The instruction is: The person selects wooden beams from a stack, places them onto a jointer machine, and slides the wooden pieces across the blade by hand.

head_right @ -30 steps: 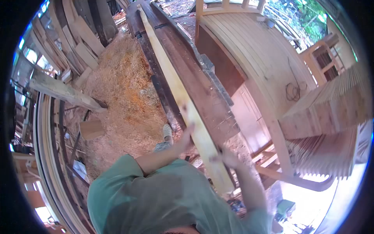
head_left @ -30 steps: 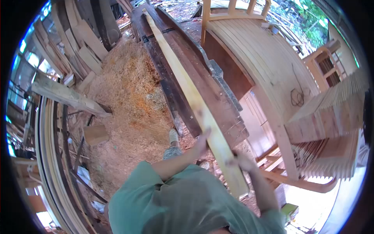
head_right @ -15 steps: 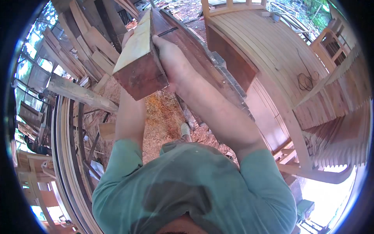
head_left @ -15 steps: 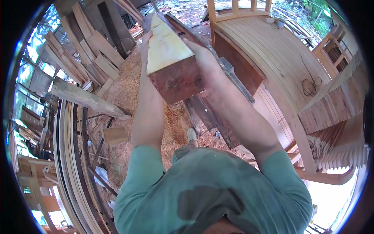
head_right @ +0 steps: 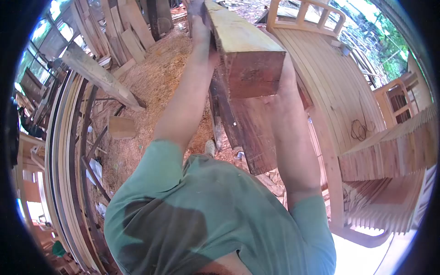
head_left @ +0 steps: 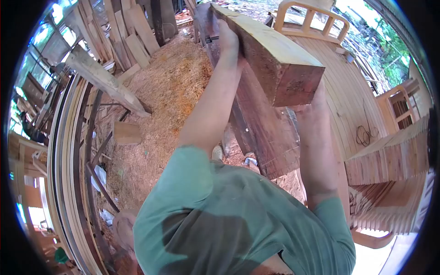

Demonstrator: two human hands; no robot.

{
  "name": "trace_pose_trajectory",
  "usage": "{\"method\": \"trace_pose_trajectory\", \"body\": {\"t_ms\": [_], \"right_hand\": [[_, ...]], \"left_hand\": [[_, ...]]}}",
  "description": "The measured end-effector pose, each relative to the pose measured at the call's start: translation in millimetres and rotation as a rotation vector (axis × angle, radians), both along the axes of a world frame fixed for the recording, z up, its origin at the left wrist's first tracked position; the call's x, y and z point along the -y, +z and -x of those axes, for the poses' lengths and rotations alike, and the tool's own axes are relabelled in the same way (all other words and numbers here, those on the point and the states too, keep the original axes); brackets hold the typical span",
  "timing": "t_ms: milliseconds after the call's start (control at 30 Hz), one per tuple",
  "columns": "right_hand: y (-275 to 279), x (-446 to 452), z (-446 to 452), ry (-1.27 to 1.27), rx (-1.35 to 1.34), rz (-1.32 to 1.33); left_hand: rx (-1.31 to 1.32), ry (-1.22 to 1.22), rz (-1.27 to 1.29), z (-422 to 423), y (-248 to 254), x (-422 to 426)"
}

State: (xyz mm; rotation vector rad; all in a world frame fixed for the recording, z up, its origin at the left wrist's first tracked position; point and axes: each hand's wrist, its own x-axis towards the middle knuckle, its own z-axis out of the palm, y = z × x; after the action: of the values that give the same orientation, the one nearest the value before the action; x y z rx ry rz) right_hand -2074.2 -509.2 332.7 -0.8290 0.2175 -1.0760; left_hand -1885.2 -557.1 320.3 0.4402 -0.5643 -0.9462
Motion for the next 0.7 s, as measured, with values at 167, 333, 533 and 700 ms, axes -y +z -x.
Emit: {"method": "trace_pose_trajectory", "body": {"t_ms": [167, 333, 533, 700], "right_hand": [[-19.2, -13.2, 28.8, 0.323, -0.297, -0.318], [-151.1, -26.7, 70.2, 0.363, -0.944, -0.265], [-303.1, -68.8, 109.2, -0.035, -1.7, 0.501], [-358.0, -106.8, 150.3, -0.106, -1.874, 0.473]], "left_hand": [[0.038, -0.08, -0.254, -6.1, -52.3, -3.9], [0.376, 0.147, -0.499, 17.6, -305.1, 25.1], [1.154, 0.056, -1.192, 33.8, -378.1, -86.2], [1.031, -0.193, -1.424, -3.7, -385.9, -158.8]]}}
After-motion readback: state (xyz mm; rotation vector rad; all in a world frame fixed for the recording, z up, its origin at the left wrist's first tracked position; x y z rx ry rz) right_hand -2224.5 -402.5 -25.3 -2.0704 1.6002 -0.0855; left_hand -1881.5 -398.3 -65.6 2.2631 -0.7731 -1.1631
